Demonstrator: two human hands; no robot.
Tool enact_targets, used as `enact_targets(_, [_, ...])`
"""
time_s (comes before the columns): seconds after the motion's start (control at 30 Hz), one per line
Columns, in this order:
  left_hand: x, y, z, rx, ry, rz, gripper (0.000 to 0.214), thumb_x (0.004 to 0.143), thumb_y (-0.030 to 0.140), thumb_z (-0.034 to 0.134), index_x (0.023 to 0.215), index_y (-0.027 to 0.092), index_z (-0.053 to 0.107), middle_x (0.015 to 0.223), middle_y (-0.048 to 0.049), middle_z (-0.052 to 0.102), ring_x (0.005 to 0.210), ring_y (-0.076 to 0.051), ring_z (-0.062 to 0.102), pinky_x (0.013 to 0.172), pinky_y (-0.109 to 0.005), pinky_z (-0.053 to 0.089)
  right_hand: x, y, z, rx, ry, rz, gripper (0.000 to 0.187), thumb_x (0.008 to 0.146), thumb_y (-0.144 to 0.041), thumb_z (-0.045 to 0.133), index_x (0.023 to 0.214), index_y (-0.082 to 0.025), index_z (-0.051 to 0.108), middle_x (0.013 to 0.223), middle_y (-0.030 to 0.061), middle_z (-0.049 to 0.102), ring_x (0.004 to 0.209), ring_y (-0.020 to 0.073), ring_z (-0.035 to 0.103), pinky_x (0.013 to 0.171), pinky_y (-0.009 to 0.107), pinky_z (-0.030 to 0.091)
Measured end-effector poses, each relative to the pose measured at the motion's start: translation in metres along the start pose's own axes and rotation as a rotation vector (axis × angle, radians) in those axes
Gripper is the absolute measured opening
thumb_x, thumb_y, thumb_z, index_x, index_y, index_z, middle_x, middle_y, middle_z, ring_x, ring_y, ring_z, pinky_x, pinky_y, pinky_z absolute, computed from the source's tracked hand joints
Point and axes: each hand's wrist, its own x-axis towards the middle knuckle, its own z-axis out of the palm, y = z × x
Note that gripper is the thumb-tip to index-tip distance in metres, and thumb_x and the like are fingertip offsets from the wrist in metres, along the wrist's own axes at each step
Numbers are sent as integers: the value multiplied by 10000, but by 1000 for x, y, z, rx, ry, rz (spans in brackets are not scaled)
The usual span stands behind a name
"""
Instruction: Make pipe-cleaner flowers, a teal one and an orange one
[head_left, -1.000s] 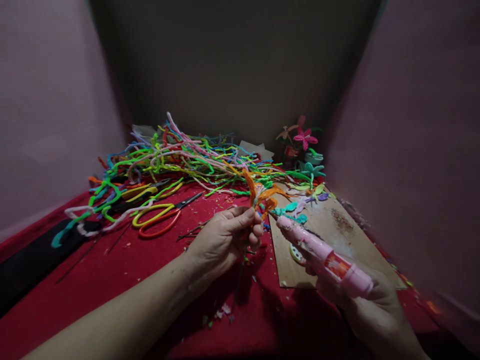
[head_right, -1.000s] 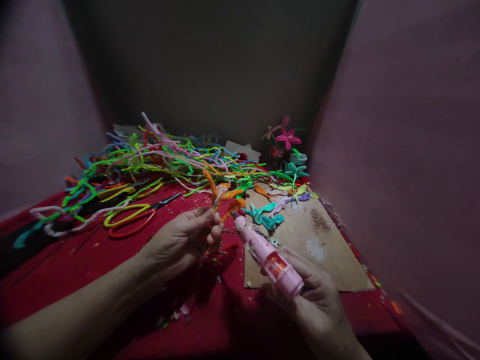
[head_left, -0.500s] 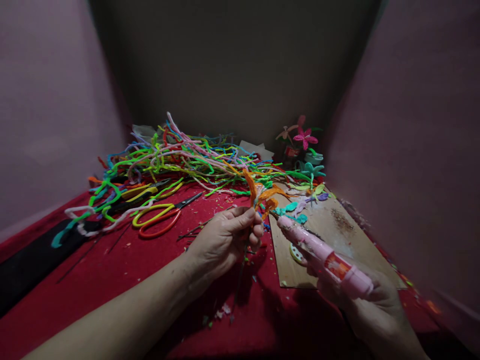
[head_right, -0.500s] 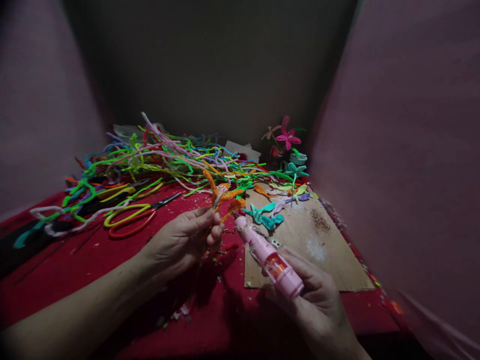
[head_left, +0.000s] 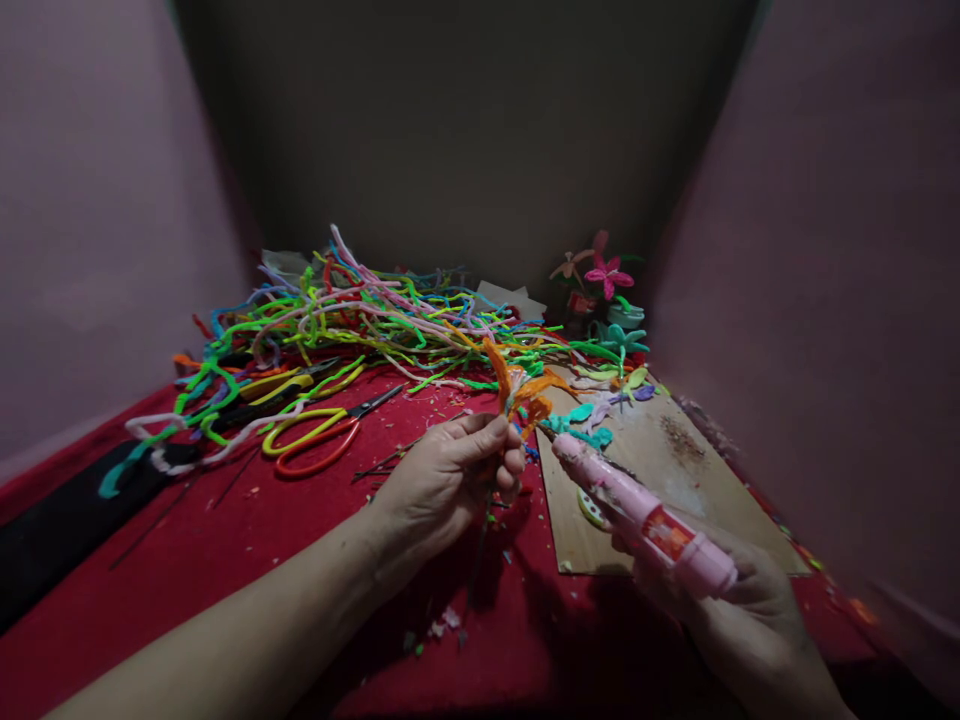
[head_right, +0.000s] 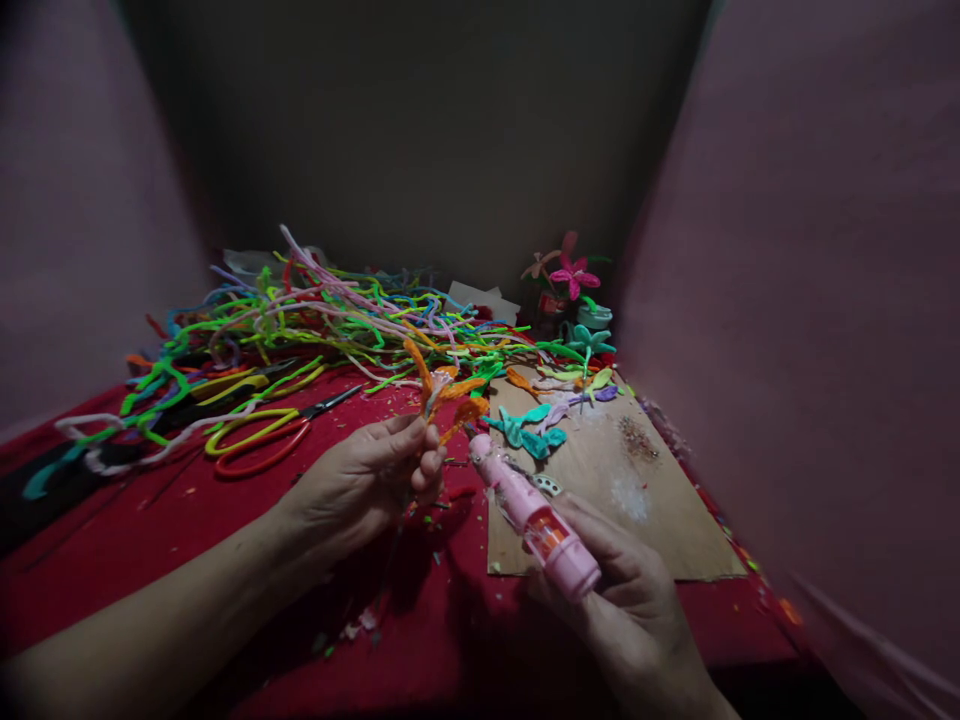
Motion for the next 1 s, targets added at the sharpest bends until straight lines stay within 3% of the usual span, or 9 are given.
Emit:
enact_targets(0.1, [0, 1, 1, -9, 5, 1, 115, 747, 190, 648, 681, 98, 627, 571, -19, 584, 468, -61, 524, 487, -166, 435, -1, 5, -5, -17, -17, 41, 395, 761, -328, 624, 1137, -206, 628, 1088, 117, 660, 946, 297, 632, 762, 366, 530])
enact_targets(0.2, [-1, 1, 4, -22, 15, -2, 96, 737, 164, 651, 674, 95, 627, 572, -19, 584, 466, -57, 521, 482, -160, 436, -4, 11, -12, -144, 59, -19, 346, 766, -296, 615, 1109, -252, 639, 1082, 77, 661, 930, 269, 639, 750, 330, 531])
enact_targets(0.33, [-1, 2, 4, -31, 29, -9, 87, 733, 149, 653, 672, 93, 623, 571, -22, 585, 464, -61, 526, 473, -159, 436, -6, 25, -32, -510, 162, -142, 302, 772, -308, 580, 1063, -269, 653, 1045, 56, 663, 927, 246, 637, 768, 311, 523])
enact_targets(0.47, [-1, 2, 4, -25, 35, -21, 91, 751, 163, 639, 693, 94, 623, 575, -26, 586, 460, -64, 529, 466, -161, 435, -4, 50, -62, -949, 285, -197, 327, 817, -315, 456, 1056, -186, 639, 1023, 126, 626, 890, 267, 628, 747, 363, 513])
enact_targets(0.67, [0, 1, 4, -15, 49, -26, 84, 732, 150, 656, 687, 94, 613, 587, -28, 588, 471, -61, 530, 480, -158, 446, 4, 77, -94, -1260, 205, -57, 413, 866, -303, 378, 1212, -120, 508, 941, 130, 578, 721, 236, 609, 545, 328, 496])
enact_targets(0.8, [1, 1, 3, -13, 47, -22, 94, 733, 162, 658, 688, 92, 614, 583, -30, 587, 468, -62, 526, 479, -157, 442, 6, 74, -93, -1387, 207, 4, 395, 877, -288, 364, 1198, -110, 511, 930, 131, 576, 703, 232, 602, 486, 313, 487])
enact_targets(1.0, [0, 0, 2, -9, 44, -24, 84, 735, 154, 654, 693, 94, 615, 589, -29, 584, 477, -62, 525, 486, -158, 438, 12, 78, -91, -1382, 172, 13, 419, 884, -292, 346, 1234, -105, 480, 916, 135, 569, 751, 246, 591, 544, 333, 501])
